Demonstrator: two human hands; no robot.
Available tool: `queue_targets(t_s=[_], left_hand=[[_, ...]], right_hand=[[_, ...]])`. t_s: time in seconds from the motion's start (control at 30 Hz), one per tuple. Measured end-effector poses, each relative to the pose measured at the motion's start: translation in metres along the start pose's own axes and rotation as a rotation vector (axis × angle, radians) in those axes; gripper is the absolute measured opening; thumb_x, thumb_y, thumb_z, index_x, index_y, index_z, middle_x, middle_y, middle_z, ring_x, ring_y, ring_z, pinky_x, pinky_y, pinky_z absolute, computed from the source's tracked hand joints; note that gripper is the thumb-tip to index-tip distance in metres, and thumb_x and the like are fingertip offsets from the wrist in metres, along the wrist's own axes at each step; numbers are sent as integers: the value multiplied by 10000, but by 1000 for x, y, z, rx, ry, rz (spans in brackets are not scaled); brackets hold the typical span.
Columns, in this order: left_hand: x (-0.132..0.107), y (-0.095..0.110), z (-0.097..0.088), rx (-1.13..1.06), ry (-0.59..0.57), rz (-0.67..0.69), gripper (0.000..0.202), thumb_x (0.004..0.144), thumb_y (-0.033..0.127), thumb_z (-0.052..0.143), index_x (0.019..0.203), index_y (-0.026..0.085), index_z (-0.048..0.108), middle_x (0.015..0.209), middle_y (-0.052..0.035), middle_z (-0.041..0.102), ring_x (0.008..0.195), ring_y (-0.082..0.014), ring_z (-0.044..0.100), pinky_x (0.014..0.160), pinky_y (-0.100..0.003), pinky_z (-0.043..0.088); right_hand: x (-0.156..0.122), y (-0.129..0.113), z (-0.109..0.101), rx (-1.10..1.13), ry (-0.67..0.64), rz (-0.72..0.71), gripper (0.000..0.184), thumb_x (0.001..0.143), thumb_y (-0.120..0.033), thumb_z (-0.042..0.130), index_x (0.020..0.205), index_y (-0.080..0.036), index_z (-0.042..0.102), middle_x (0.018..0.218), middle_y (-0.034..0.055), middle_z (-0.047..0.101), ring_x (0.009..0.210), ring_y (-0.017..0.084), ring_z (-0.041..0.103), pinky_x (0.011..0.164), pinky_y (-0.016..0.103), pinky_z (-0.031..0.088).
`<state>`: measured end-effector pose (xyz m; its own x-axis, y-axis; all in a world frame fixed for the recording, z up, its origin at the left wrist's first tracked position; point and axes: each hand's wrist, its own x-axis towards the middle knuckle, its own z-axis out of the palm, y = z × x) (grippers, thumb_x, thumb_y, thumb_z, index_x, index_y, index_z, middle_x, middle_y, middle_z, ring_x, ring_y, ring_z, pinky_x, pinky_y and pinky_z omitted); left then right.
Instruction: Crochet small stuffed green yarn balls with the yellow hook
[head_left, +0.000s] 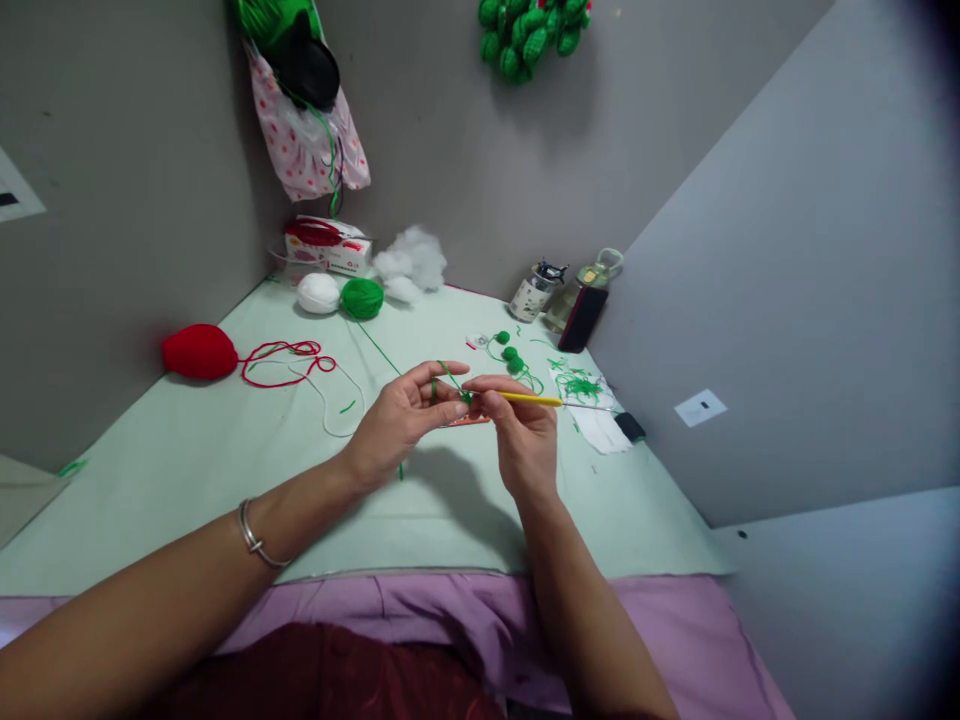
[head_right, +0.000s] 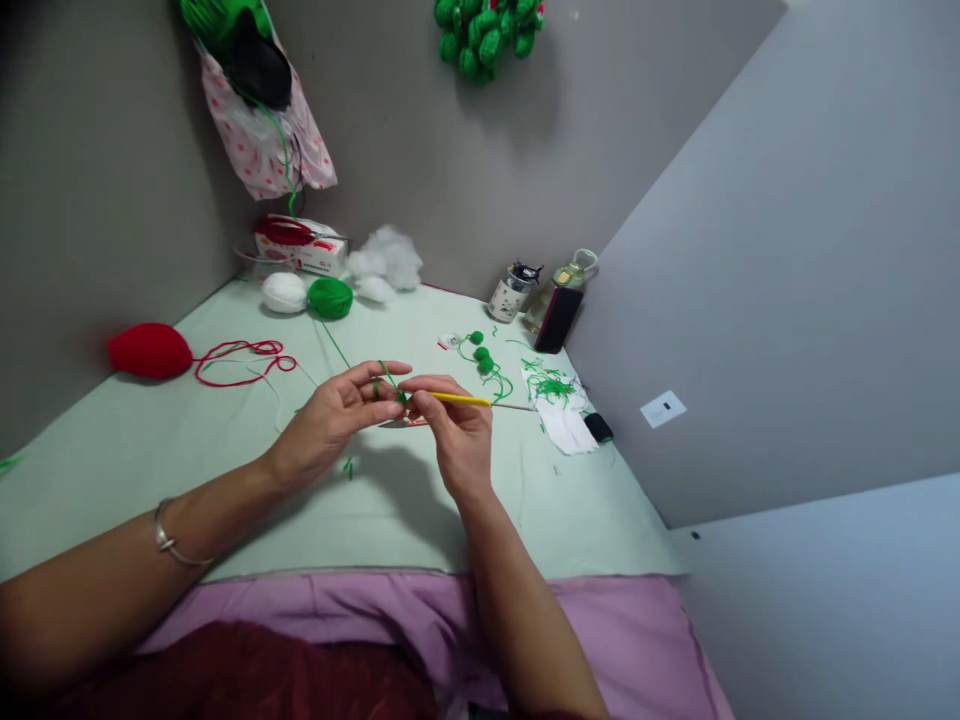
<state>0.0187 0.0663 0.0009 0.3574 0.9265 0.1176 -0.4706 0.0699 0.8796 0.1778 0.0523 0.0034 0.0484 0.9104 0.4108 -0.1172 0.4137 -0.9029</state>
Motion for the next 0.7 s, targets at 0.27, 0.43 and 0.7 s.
queue_targets(t_s=[0.27,0.43,0.7], left_hand=[[1,3,-3,53,-28,32,353,832,202,778,1175,181,697,843,18,634,794,-127,594,809,-279,490],[1,3,-4,84,-26,45,347,840,209,774,1176,179,694,853,19,622,812,-122,585,806,-269,492],[0,3,-2,127,15,90,337,830,187,770,1157,168,691,835,26,612,813,-118,581,797,-265,500]], right_hand=[[3,-3,-4,82,11,36,193,953,-418,663,907,-242,728,887,19,775,666,125,657,658,283,573],[0,-5,-4,-1,17,-72,214,1020,-383,569,921,-227,677,892,13,766,661,126,695,666,296,598],[-8,6,-6,-393,-37,-455,180,1030,-207,542,1071,-268,706,958,20,731,802,148,710,717,311,600]])
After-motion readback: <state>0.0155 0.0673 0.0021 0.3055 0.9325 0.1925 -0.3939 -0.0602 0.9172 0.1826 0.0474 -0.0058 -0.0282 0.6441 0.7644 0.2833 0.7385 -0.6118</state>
